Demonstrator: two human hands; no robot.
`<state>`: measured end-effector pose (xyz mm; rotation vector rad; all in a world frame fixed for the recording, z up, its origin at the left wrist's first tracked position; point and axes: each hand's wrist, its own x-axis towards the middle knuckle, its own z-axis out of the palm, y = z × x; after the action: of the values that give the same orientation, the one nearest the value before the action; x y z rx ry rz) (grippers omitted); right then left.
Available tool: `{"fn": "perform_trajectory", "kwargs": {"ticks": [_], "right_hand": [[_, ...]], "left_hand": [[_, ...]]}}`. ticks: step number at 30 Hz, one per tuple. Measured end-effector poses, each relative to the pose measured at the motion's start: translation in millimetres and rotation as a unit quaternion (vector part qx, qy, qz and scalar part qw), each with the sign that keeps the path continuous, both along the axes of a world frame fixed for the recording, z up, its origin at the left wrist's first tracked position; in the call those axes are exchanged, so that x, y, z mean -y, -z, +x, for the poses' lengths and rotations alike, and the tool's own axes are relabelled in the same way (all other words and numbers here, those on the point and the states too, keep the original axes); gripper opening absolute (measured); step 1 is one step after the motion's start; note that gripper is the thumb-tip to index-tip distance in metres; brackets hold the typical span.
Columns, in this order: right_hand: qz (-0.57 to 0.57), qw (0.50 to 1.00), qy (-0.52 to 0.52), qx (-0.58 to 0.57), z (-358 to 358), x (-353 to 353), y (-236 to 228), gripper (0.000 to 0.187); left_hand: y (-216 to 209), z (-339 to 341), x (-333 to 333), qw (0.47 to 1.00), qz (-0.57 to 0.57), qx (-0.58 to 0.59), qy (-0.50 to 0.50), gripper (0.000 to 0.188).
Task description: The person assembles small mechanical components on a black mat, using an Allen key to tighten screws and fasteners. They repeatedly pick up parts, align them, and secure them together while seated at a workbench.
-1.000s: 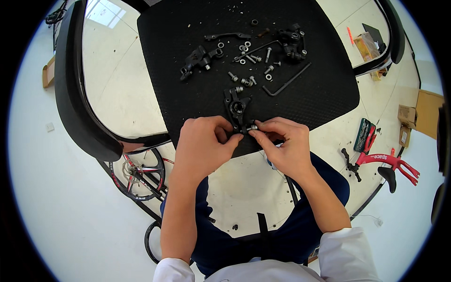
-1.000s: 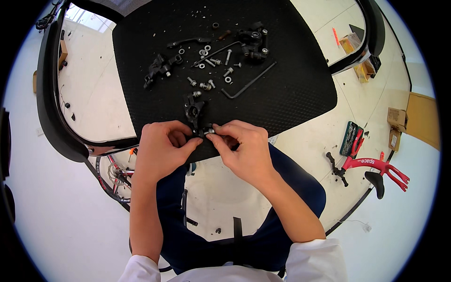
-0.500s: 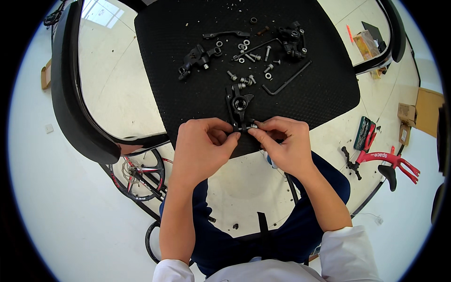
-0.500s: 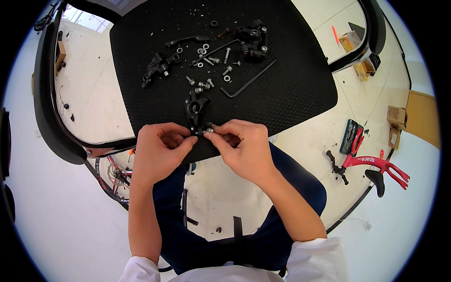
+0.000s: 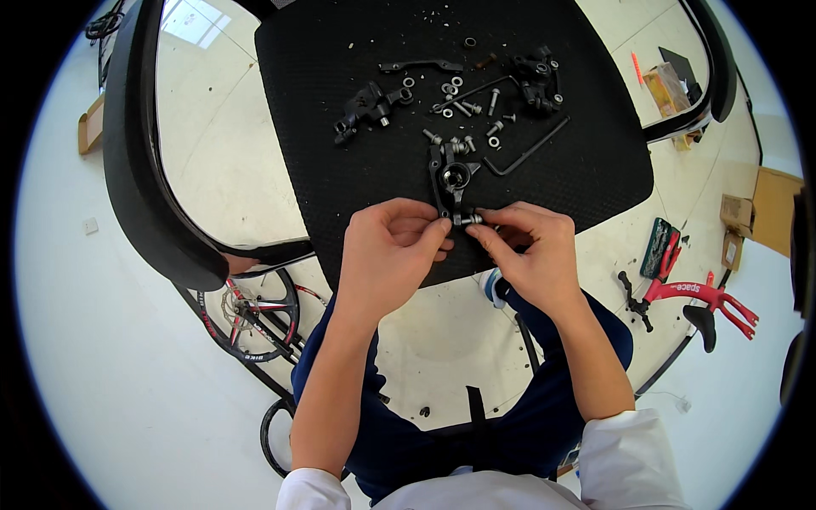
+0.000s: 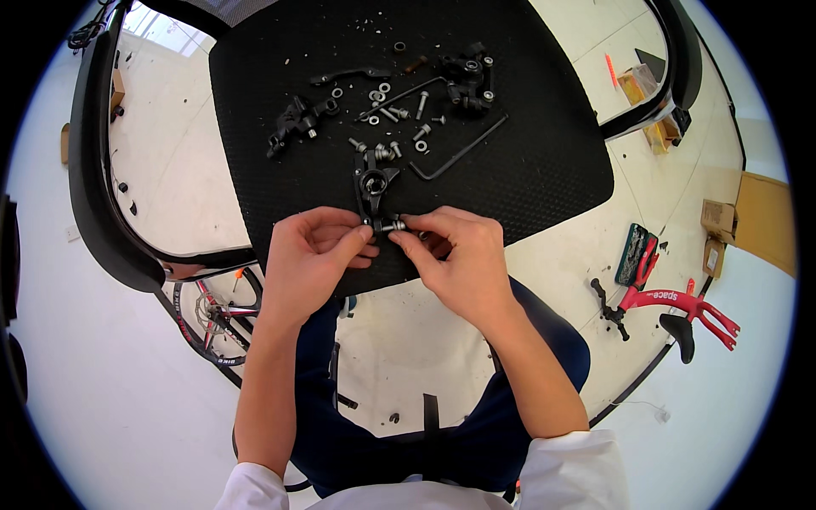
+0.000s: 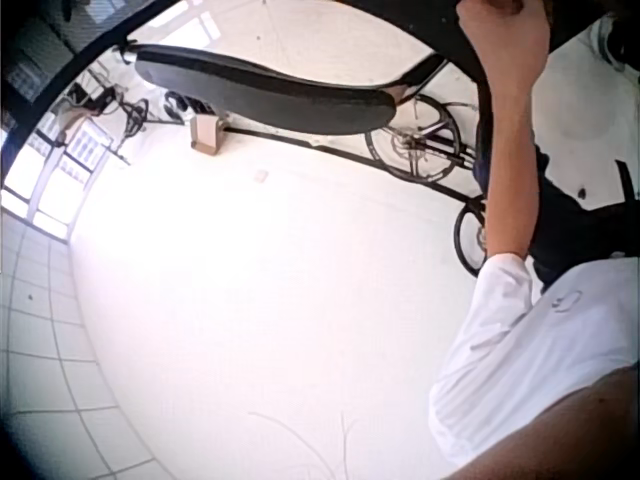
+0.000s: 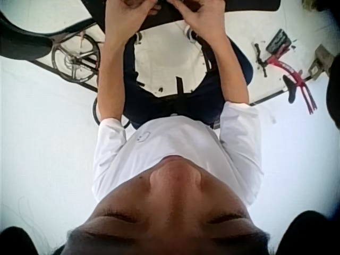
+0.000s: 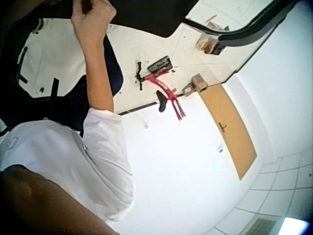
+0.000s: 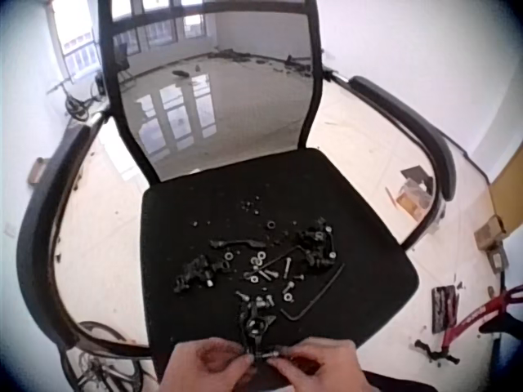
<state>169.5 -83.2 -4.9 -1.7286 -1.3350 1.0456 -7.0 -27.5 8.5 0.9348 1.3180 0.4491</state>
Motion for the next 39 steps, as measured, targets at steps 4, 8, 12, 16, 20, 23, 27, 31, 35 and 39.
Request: {"fn": "perform_trajectory", "kwargs": {"ticks": [4,8,12,16,20,23,27,31,35,39], "right_hand": [[0.031,0.999,0.013,0.014,0.3,-1.9,-0.5,0.014],[0.052,0.998,-0.004,0.043,-2.2,-1.8,-0.4,0.013],[0.080,0.994,-0.015,0.072,-5.1,-6.1,2.9,0.012],[0.066,0.995,-0.018,0.066,-4.7,-8.6,-0.6,0.011],[0.041,0.998,-0.032,0.046,1.0,-10.1,-5.2,0.011],[0.005,1.000,-0.015,-0.020,11.3,-10.1,-10.3,0.011],[-0.039,0.981,0.071,-0.174,29.6,-10.8,-17.0,0.012],[-0.038,0.976,0.086,-0.197,33.6,-11.5,-27.9,0.010],[0.061,0.995,0.023,-0.077,28.3,-9.1,-22.7,0.011],[0.173,0.985,-0.012,0.012,20.9,-11.5,-13.1,0.014]], "left_hand": [[2.9,6.6,-0.4,0.998,0.027,0.047,-0.044,0.019],[0.7,11.0,1.4,0.997,0.072,-0.002,-0.039,0.017],[-4.0,15.2,0.4,0.993,0.100,-0.031,-0.059,0.016],[-6.2,23.7,2.0,0.989,0.118,-0.023,-0.089,0.017],[-4.6,28.3,2.8,0.982,0.166,-0.028,-0.081,0.019],[-3.0,26.7,3.7,0.980,0.182,-0.038,-0.068,0.020],[-3.6,29.2,4.6,0.973,0.220,-0.055,-0.039,0.023],[-7.6,34.7,6.6,0.968,0.240,-0.068,-0.012,0.026],[-10.5,38.0,6.1,0.972,0.228,-0.065,-0.009,0.025],[-6.7,40.0,5.8,0.968,0.243,-0.057,-0.016,0.026]]}}
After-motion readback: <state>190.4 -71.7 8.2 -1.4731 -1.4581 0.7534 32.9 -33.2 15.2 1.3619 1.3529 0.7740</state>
